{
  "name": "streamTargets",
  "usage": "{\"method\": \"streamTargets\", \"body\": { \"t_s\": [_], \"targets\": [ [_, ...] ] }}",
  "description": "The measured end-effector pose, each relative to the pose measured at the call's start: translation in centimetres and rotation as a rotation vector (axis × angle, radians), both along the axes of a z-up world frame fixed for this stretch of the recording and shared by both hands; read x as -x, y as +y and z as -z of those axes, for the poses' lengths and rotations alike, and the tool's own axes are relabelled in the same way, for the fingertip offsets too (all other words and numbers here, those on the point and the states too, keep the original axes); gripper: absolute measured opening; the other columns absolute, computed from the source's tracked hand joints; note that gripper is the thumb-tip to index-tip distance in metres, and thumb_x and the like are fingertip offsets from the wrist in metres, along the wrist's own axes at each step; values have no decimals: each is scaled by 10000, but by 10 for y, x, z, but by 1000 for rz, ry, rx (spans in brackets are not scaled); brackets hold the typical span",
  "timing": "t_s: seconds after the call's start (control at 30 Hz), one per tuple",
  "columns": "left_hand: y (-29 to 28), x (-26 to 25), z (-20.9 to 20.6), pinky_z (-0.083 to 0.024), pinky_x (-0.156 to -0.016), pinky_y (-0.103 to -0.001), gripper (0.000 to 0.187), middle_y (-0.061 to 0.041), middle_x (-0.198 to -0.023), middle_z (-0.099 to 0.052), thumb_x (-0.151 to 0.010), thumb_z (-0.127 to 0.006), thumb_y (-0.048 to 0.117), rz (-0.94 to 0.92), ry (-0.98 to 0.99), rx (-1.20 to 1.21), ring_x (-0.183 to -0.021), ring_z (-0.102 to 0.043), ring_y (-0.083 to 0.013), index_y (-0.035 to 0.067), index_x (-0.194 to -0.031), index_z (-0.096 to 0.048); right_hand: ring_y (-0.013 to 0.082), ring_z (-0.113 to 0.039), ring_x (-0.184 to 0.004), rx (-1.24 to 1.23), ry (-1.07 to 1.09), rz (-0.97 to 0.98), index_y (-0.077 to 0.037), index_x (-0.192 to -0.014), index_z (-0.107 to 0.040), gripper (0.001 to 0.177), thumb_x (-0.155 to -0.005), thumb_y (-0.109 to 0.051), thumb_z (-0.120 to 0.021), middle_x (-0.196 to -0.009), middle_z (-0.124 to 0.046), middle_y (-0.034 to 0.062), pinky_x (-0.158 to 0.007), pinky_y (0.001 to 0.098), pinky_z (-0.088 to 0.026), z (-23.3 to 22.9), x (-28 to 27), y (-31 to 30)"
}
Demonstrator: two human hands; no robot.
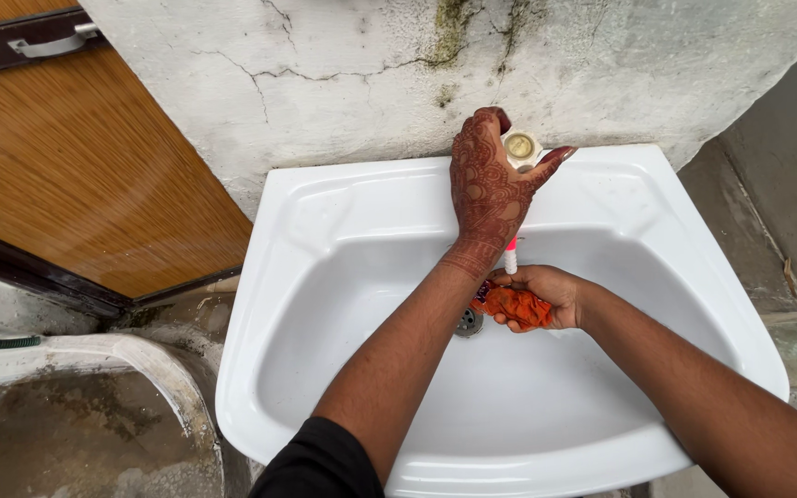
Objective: The person cleans a white bathroom sink using an orange cloth. They wipe the basin, the faucet, and the surrounding surfaces, repeatedly rinsing and wringing the cloth under running water to remove dirt.
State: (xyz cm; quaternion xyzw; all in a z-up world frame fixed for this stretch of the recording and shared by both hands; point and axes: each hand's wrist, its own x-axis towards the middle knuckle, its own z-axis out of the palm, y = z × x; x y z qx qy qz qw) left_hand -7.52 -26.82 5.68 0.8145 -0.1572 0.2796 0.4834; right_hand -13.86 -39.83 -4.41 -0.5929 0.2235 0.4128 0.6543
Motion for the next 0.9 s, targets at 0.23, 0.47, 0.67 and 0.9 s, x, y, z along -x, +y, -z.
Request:
{"method": "streamTargets", "body": {
  "t_s": [0.23, 0.47, 0.67, 0.9],
  "targets": [
    [-5, -2, 7, -499, -947, -424, 714, -121, -1094, -562, -770, -837, 553, 21, -33, 47, -1045, -582, -262, 40, -1171, -544, 187, -718, -737, -14, -11, 12, -38, -1289, -591, 400, -1039, -319, -456, -1023, -722, 143, -570, 302, -606, 5, -2, -2],
    [28, -8, 12, -489, -1048, -454, 524, -150, -1255, -600, -991, -661, 380, 493, 131, 111, -1209, -603, -282, 38, -1358, -510, 178, -716, -745, 24, 3, 34, -20, -1309, -601, 420, -1043, -312, -457, -1016, -725, 162, -588, 295, -615, 4, -2, -4],
    [7, -1, 17, -533, -1009, -425, 597, -154, -1224, -603, -955, -707, 435, 235, 61, 57, -1162, -628, -277, 30, -1342, -500, 179, -707, -727, -43, -19, 34, -37, -1283, -594, 404, -1024, -307, -444, -1013, -722, 159, -574, 298, -609, 8, -4, -6],
    [7, 1, 11, -571, -902, -391, 674, -102, -1127, -632, -789, -817, 532, 126, 110, 81, -1055, -671, -232, 66, -1191, -540, 162, -693, -720, -19, -40, 46, -13, -1284, -601, 424, -1026, -322, -471, -1023, -707, 155, -560, 288, -600, 1, -4, -3]
  ]
}}
